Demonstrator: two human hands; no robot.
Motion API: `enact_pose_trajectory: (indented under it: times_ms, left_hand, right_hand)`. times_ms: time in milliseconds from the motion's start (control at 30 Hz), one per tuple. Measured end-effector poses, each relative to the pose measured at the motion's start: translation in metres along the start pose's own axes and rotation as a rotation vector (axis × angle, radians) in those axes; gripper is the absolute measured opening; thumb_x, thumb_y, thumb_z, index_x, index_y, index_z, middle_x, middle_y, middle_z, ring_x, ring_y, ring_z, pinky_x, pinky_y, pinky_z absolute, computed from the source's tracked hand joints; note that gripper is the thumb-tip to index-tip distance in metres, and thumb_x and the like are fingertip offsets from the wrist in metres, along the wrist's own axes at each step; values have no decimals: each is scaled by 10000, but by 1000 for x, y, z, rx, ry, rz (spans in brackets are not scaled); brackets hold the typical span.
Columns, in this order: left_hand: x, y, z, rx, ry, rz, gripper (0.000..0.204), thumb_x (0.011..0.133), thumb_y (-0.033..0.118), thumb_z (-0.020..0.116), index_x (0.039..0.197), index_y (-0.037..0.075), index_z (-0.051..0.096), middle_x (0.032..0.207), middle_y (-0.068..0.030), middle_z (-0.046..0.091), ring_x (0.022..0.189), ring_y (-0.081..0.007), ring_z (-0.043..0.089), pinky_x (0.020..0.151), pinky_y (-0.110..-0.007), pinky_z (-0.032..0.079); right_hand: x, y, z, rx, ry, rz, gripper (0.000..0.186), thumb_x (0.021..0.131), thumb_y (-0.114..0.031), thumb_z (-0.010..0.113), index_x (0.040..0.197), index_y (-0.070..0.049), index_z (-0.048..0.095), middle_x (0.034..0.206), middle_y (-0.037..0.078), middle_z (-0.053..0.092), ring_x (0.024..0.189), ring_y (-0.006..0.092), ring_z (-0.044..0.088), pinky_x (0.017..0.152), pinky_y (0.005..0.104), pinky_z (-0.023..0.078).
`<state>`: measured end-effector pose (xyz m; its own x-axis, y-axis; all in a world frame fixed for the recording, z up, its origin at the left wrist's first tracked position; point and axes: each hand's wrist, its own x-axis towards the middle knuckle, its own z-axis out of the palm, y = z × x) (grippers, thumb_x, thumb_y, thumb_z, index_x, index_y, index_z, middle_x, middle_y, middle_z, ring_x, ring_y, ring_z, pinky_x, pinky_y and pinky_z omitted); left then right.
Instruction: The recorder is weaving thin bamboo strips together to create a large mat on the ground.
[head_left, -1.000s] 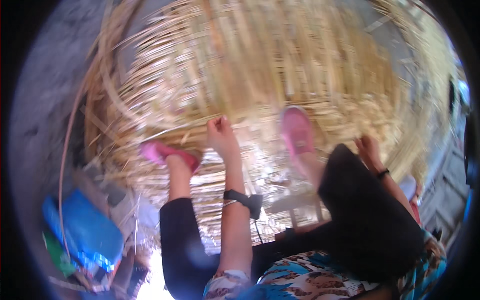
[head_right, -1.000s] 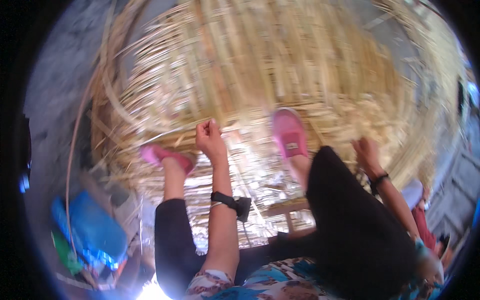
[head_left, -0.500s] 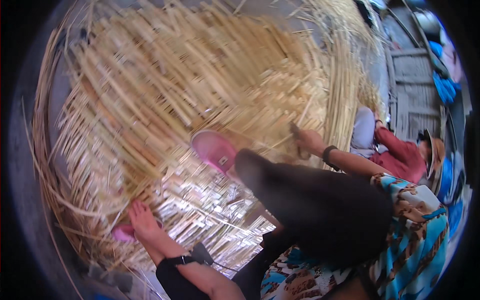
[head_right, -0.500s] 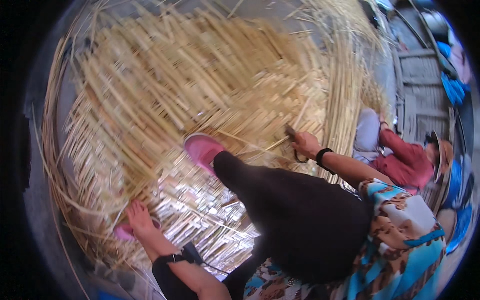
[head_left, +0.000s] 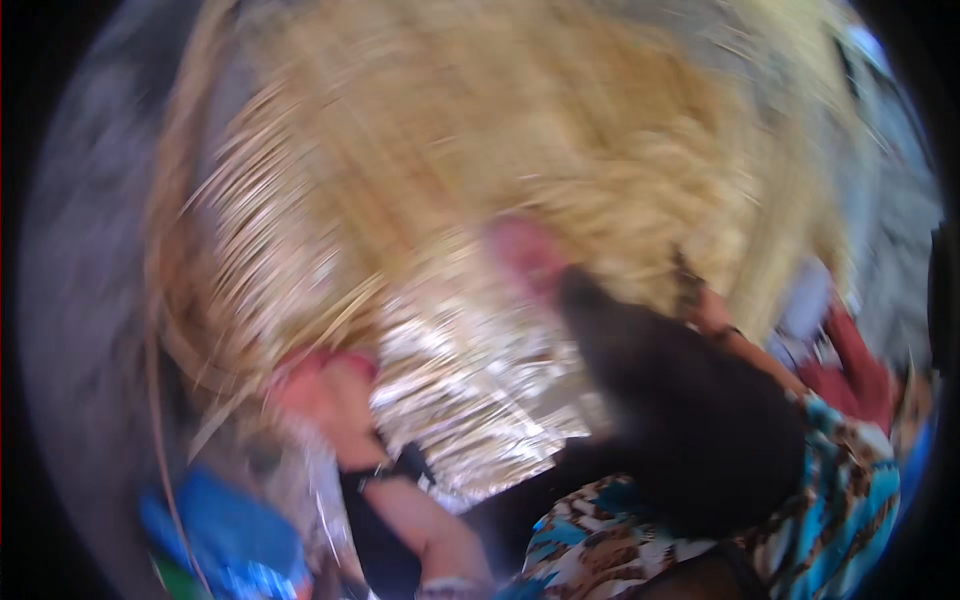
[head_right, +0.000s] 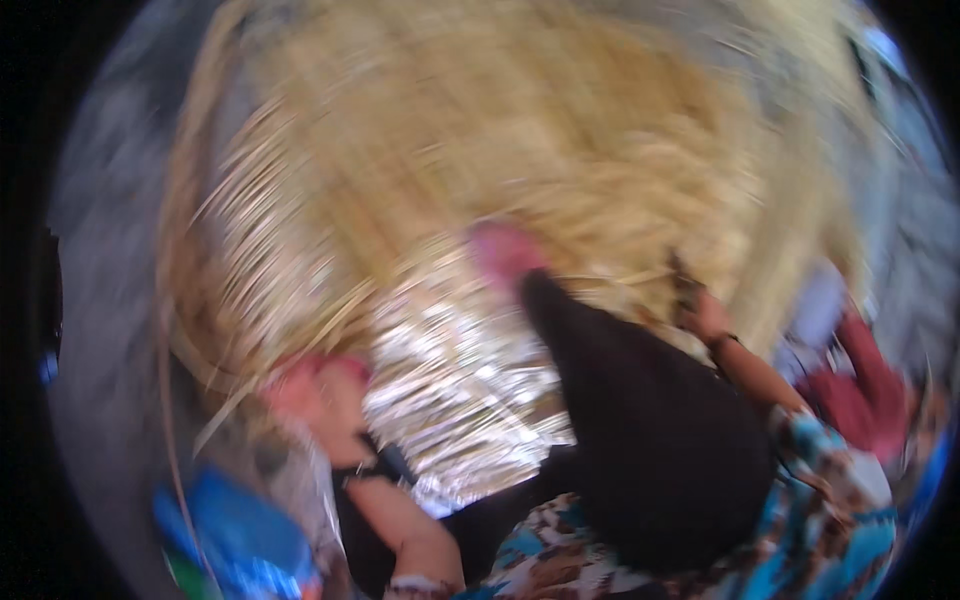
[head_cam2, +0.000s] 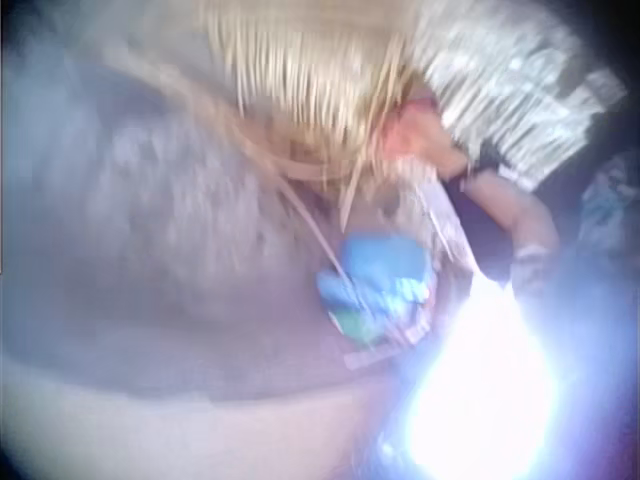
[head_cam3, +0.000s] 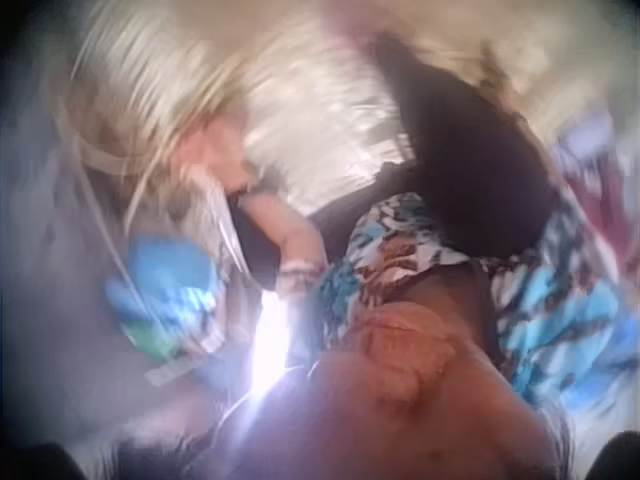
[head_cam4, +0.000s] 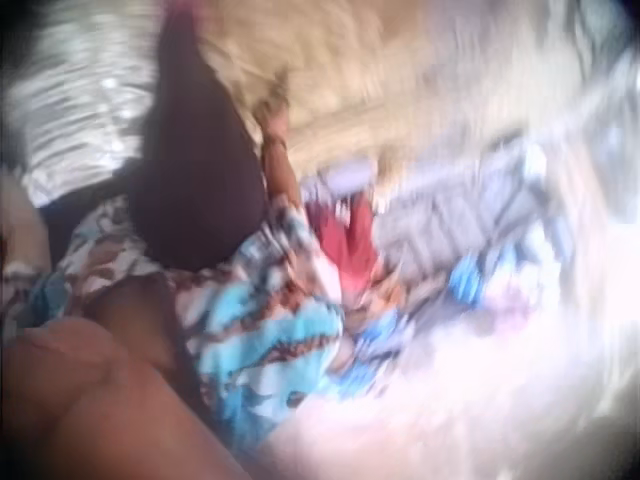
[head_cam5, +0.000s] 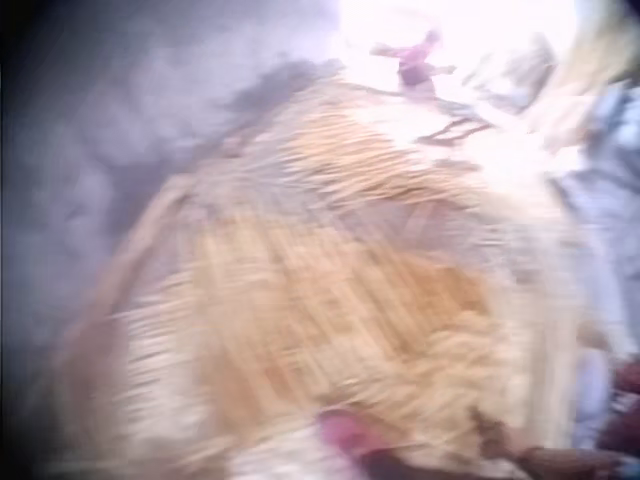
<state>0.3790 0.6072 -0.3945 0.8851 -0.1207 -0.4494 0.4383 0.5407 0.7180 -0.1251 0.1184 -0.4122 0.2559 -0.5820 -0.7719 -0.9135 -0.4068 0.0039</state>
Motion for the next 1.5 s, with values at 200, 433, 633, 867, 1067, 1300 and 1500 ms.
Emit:
enact_pose_trajectory:
  times_ms: [200, 433, 633, 867, 1067, 1300, 1500]
  left_hand:
    - [3, 46, -20, -114, -5, 214, 227, 948, 269, 544, 1067, 77, 568, 1044, -78, 605, 967, -231, 585, 768, -359, 483]
    - [-3, 64, -13, -349, 415, 211, 218, 952, 299, 547, 1007, 91, 584, 950, -33, 595, 934, -189, 584, 740, -317, 462]
    - [-31, 109, 25, 431, 273, 695, 172, 928, 233, 592, 963, 65, 599, 888, -48, 625, 869, -200, 609, 715, -329, 470]
    - [-88, 158, 63, 50, 246, 646, 169, 941, 153, 575, 879, 6, 631, 672, -24, 599, 512, -46, 380, 489, -219, 322]
    - [-156, 194, 98, 310, 260, 765, 199, 947, 188, 564, 905, 11, 645, 730, -8, 641, 532, -33, 406, 494, -211, 326]
    - [-219, 244, 85, 926, 450, 879, 150, 880, 138, 632, 909, 1, 687, 709, -56, 667, 592, -98, 540, 561, -262, 433]
    - [-237, 227, 112, 870, 302, 859, 81, 848, 64, 644, 880, -6, 670, 702, -71, 667, 650, -103, 606, 593, -280, 489]
  right_hand:
    - [-10, 44, 9, 108, 76, 17, 422, 836, -272, 602, 1187, -47, 537, 1015, 155, 639, 908, 289, 624, 783, 385, 492]
    - [-16, 61, 1, 145, 216, 15, 331, 858, -218, 585, 1121, -22, 538, 958, 165, 626, 854, 298, 604, 744, 387, 477]
    - [-18, 52, -15, 205, 343, -47, 255, 877, -171, 570, 1064, -1, 538, 909, 174, 614, 807, 305, 587, 710, 389, 464]
    - [-18, 0, -49, 319, 681, -531, 173, 899, -117, 553, 998, 24, 538, 852, 184, 601, 753, 314, 567, 671, 391, 449]
    - [-49, -150, -157, 453, 770, -946, 190, 946, -182, 567, 931, -7, 493, 727, 20, 448, 621, 142, 398, 560, 283, 374]
    - [-172, -338, -262, 262, 648, -1452, 283, 890, -217, 640, 1044, 3, 547, 830, 113, 547, 717, 222, 501, 677, 325, 434]
    - [-305, -412, -268, -233, 540, -1660, 479, 732, -211, 759, 1109, -28, 528, 903, 146, 575, 799, 309, 557, 730, 381, 445]
